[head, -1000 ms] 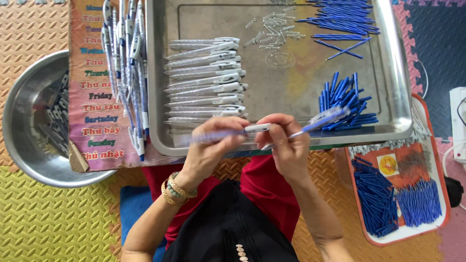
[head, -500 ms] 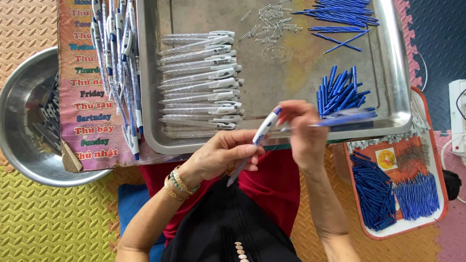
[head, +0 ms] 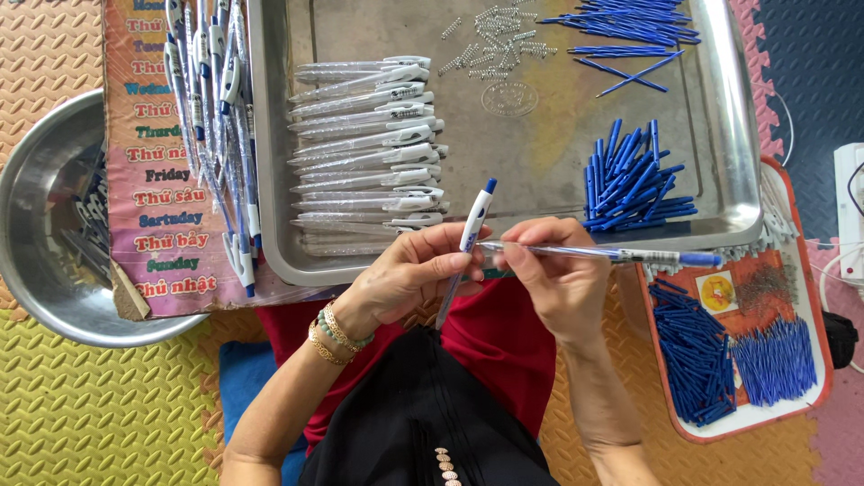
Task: The person assembles blue ballpoint pens by inserting ink cartridges into clear plastic barrels and attaching blue caps. The person picks up components from a metal tray and places the finished pens into a metal bowl.
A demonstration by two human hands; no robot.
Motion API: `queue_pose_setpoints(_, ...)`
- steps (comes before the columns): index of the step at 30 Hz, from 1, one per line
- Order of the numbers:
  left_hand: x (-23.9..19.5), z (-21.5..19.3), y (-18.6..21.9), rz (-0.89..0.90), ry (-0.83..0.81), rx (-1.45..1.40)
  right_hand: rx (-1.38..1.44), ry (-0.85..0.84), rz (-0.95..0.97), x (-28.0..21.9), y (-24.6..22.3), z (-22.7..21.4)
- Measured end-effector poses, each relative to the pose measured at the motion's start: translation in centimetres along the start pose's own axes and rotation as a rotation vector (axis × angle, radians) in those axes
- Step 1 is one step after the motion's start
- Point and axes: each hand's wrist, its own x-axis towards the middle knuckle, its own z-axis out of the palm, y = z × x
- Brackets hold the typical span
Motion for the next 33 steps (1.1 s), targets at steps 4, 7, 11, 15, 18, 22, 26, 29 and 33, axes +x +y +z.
queue_pose_setpoints(4,0.1,0.2,0.2,0.017,-0.008,0.017,-0.113,0.054,-0.094,-0.2,0.7,0.8)
queue_pose_setpoints(7,-0.2,0.8,0.7,0.018,-0.001,0.026,-0.174,0.085,-0.105,-0.4,0.6,1.2)
queue_pose_setpoints(11,-0.1,1.1,0.8,0.019,-0.007,0.017,-0.236,0.093,-0.129,-0.6,1.3,1.0)
queue_pose_setpoints(15,0.2,0.8,0.4,0.029,-0.012,0.0,-0.277,0.113,-0.151,-0.5,1.1,1.3)
queue_pose_setpoints(18,0.1,0.8,0.5,0.027,-0.001,0.002,-0.28,0.133,-0.195,-0.4,1.3,1.7)
queue_pose_setpoints(22,0.2,0.6,0.0,0.035,0.01,-0.008,-0.271,0.144,-0.225,-0.4,1.8,1.5)
queue_pose_setpoints(26,0.2,0.9,-0.2,0.056,0.037,-0.004,-0.27,0.135,-0.278,-0.5,2.9,0.9)
queue_pose_setpoints(29,0.3,1.3,-0.1,0.062,0.063,-0.001,-0.304,0.137,-0.343,0.0,3.5,0.8)
queue_pose_setpoints(33,0.6,1.1,-0.5,0.067,0.089,-0.03,-0.408,0.144,-0.466,0.3,4.1,1.3)
